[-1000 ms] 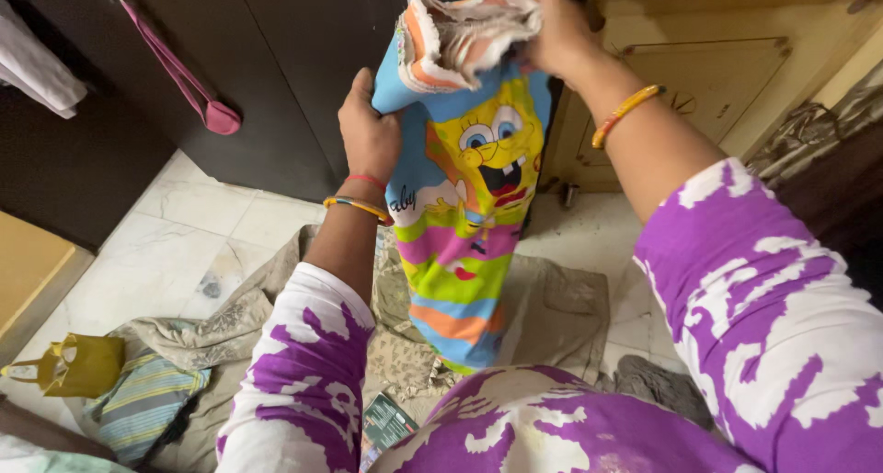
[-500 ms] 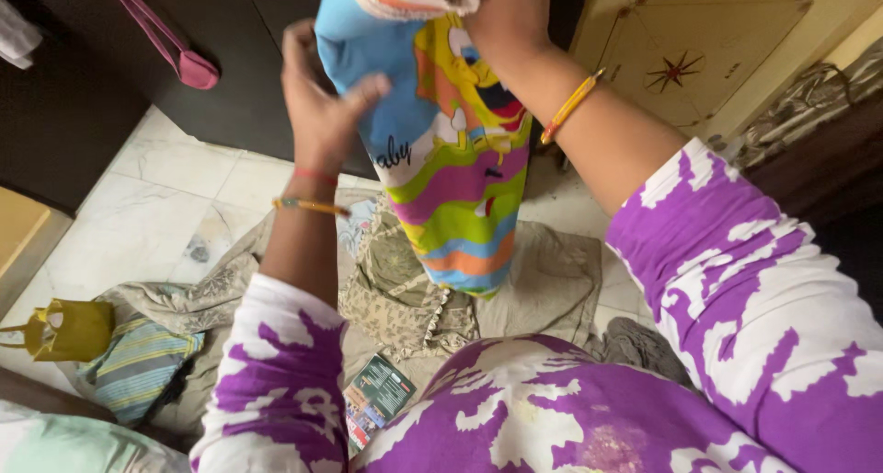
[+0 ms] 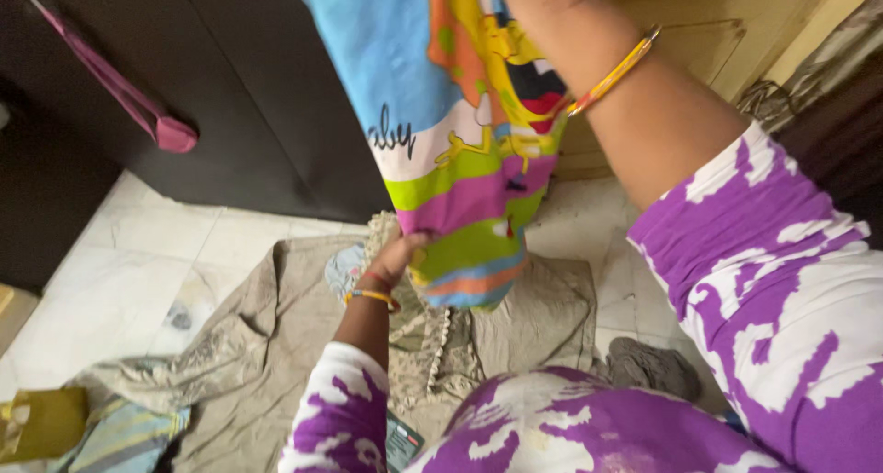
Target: The person folds a pillowcase and a garment, stores them in a closet, and then sorts through notebooks and school documents on a bed and a shelf.
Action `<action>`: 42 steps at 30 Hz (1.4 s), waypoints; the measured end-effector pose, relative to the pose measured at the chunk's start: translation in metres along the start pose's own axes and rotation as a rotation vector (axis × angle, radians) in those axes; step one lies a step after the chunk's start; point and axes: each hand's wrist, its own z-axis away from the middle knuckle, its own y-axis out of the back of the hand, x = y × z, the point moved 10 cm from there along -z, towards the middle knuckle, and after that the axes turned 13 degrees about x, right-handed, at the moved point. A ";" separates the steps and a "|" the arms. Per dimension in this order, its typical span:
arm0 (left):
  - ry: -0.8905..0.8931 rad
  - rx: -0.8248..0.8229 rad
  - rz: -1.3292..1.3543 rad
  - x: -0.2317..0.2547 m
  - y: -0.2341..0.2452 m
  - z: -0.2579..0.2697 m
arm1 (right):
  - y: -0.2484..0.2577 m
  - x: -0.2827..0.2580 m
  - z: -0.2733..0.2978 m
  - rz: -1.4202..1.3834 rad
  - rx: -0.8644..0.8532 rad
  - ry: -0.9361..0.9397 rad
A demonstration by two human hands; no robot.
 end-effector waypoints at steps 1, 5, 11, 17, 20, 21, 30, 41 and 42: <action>0.076 -0.077 0.043 -0.016 -0.003 0.003 | -0.004 0.011 0.002 0.004 -0.014 -0.014; 0.369 -0.288 0.359 -0.052 -0.030 0.025 | -0.026 0.058 -0.003 0.028 -0.104 -0.073; 0.424 -0.098 0.388 -0.023 -0.037 0.044 | -0.089 0.117 0.043 0.010 -0.318 -0.157; 0.446 -0.084 0.517 0.002 -0.037 0.034 | -0.107 0.092 0.251 -0.218 -0.878 -0.351; 0.380 0.005 0.487 0.006 -0.020 0.030 | -0.054 0.109 0.385 -0.055 -1.424 -0.974; 0.423 -0.043 0.540 0.006 -0.022 0.036 | -0.038 0.097 0.411 -0.166 -1.467 -1.094; 0.292 -0.096 0.758 0.062 -0.023 0.062 | -0.029 0.005 0.407 -1.537 -0.800 -1.792; 0.010 -0.123 0.428 0.138 0.015 0.113 | -0.038 0.019 0.300 -1.500 -0.554 -1.454; -0.060 -0.057 0.269 0.142 0.017 0.114 | -0.036 0.010 0.290 -1.542 -0.542 -1.415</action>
